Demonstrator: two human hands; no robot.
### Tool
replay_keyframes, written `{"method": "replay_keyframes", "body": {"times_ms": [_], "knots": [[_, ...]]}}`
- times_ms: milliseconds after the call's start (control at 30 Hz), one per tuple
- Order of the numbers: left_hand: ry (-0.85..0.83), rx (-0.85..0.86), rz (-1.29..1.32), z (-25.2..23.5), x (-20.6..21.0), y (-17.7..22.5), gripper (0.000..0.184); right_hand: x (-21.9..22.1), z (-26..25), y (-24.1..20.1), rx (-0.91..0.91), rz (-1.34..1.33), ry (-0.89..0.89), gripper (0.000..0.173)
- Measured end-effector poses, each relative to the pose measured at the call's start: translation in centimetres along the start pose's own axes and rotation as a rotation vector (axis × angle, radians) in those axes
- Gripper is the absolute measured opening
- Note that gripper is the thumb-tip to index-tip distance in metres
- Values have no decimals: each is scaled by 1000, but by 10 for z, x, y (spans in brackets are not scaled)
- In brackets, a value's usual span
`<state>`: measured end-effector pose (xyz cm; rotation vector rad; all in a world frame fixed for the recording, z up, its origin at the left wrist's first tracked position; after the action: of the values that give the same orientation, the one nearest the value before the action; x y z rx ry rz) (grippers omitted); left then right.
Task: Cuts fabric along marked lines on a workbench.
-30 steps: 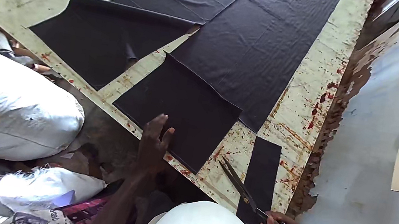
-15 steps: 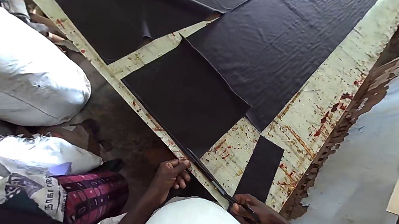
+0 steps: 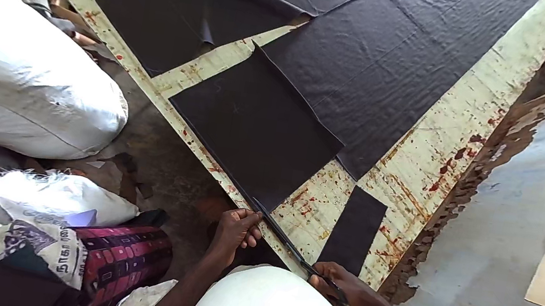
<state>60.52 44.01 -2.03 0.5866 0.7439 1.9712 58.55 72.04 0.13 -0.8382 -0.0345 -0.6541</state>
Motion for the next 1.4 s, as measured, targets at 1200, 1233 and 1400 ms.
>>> {"method": "replay_keyframes", "body": {"times_ms": [1200,1233,1400], "knots": [[-25,31,-30,-4,-2,-2,24,3,-7,-2,-1,20,41,46],[-25,37,-39,-4,-2,-1,24,3,-7,-2,0,27,41,47],[-35,50,-57,-4,-2,-1,23,4,-8,-6,5,61,35,45]]}}
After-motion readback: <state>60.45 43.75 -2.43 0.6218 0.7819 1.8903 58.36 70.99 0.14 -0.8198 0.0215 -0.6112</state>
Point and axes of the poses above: each hand's wrist, its own z-axis away from the middle knuckle, its own x-axis out of the palm, y = z × x, the point moved 5 cm from there along -z, towards the middle knuckle, and after that the axes turned 4 degrees about y, right-handed, at the moved point
